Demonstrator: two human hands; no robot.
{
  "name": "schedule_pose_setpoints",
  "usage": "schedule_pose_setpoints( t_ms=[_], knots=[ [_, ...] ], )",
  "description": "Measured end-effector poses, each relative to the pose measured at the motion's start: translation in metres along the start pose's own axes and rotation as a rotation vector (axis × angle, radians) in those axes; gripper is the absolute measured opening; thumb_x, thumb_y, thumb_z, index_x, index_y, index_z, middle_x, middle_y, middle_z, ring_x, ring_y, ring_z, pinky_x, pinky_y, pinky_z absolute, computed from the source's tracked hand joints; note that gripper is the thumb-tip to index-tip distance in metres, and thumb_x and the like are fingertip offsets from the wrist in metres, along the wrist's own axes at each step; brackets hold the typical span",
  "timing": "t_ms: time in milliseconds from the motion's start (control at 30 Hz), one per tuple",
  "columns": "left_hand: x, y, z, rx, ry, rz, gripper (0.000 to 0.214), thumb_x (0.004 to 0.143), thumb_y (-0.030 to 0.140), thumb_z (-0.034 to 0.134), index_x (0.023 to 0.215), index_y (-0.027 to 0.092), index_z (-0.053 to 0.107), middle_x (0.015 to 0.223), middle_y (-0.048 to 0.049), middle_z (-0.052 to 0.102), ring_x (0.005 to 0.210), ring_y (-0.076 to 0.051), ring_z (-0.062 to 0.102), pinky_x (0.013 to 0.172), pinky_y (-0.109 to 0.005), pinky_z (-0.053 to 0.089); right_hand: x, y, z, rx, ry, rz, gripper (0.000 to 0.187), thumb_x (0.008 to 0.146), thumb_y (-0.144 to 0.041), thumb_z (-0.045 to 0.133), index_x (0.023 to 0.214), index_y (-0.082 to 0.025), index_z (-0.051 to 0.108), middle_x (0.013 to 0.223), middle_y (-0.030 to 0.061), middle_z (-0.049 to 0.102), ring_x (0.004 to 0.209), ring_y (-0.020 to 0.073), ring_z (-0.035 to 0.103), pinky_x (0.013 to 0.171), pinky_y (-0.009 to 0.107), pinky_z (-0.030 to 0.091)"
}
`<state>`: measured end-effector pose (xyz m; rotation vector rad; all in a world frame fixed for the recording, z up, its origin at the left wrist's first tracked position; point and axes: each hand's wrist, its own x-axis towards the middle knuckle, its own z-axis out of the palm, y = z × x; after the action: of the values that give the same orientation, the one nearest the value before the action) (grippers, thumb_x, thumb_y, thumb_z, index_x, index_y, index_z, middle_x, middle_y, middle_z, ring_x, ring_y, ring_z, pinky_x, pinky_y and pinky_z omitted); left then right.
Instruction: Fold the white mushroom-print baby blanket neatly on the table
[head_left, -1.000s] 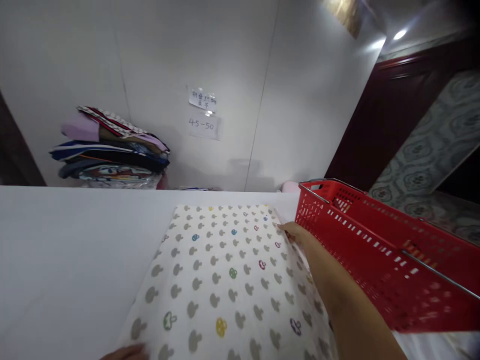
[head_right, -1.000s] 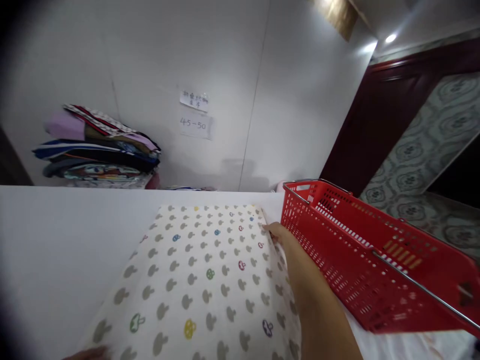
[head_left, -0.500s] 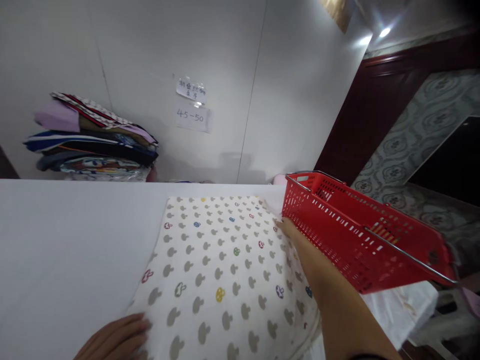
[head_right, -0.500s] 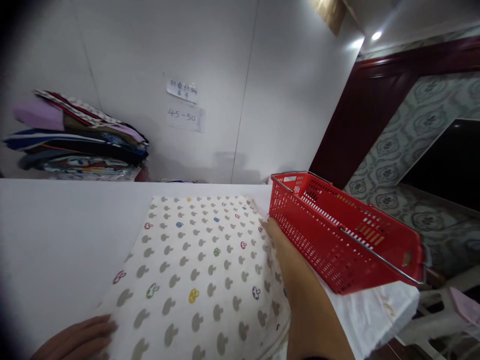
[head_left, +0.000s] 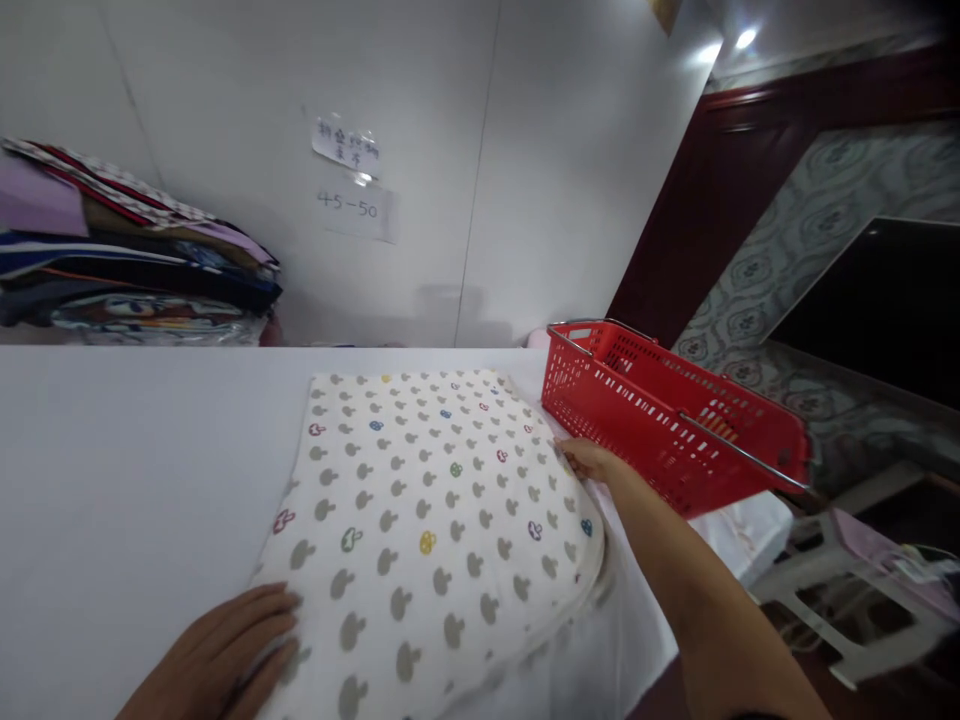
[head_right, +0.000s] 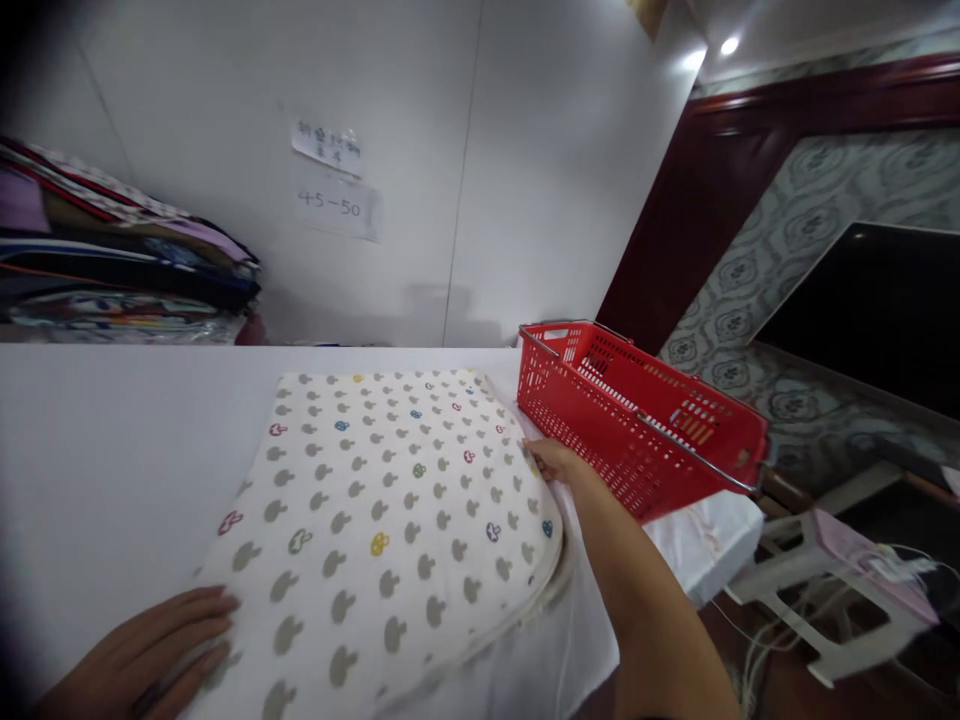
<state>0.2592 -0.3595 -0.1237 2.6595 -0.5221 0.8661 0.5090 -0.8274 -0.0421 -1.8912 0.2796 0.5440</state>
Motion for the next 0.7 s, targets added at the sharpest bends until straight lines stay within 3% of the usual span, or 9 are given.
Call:
schedule_pose_setpoints(
  t_ms=[167, 467, 600, 700],
  knots=[
    [-0.006, -0.011, 0.006, 0.011, -0.097, 0.038, 0.03, 0.078, 0.046, 0.056, 0.099, 0.026, 0.064, 0.111, -0.001, 0.063, 0.11, -0.024, 0.054, 0.092, -0.04, 0.047, -0.042, 0.024, -0.003, 0.028, 0.0, 0.022, 0.022, 0.079, -0.036, 0.063, 0.08, -0.015, 0.056, 0.07, 0.0026, 0.064, 0.065, 0.0134, 0.06, 0.061, 0.023, 0.05],
    [0.002, -0.009, 0.004, -0.031, -0.073, 0.08, 0.036, 0.082, 0.05, 0.048, 0.092, 0.021, 0.066, 0.108, -0.0039, 0.064, 0.105, -0.022, 0.056, 0.092, -0.038, 0.046, -0.094, 0.051, -0.01, -0.094, -0.009, 0.093, 0.035, 0.061, -0.03, 0.078, 0.081, -0.015, 0.054, 0.063, 0.0006, 0.06, 0.057, 0.0171, 0.06, 0.053, 0.03, 0.053],
    [0.009, 0.001, -0.001, -0.033, -0.064, 0.24, 0.032, 0.077, 0.05, 0.055, 0.093, 0.024, 0.066, 0.105, 0.0001, 0.065, 0.099, -0.02, 0.06, 0.084, -0.033, 0.051, -0.105, 0.06, -0.012, -0.169, 0.055, 0.084, 0.028, 0.064, -0.027, 0.074, 0.077, -0.015, 0.053, 0.06, -0.0007, 0.057, 0.055, 0.0158, 0.059, 0.053, 0.03, 0.053],
    [0.01, 0.02, -0.009, -0.053, -0.051, 0.258, 0.029, 0.077, 0.046, 0.056, 0.094, 0.026, 0.066, 0.104, 0.0006, 0.066, 0.099, -0.02, 0.06, 0.083, -0.032, 0.052, -0.11, 0.062, -0.012, -0.234, 0.113, 0.072, 0.025, 0.066, -0.026, 0.073, 0.076, -0.016, 0.053, 0.057, -0.0011, 0.057, 0.055, 0.0162, 0.059, 0.052, 0.029, 0.052]
  ],
)
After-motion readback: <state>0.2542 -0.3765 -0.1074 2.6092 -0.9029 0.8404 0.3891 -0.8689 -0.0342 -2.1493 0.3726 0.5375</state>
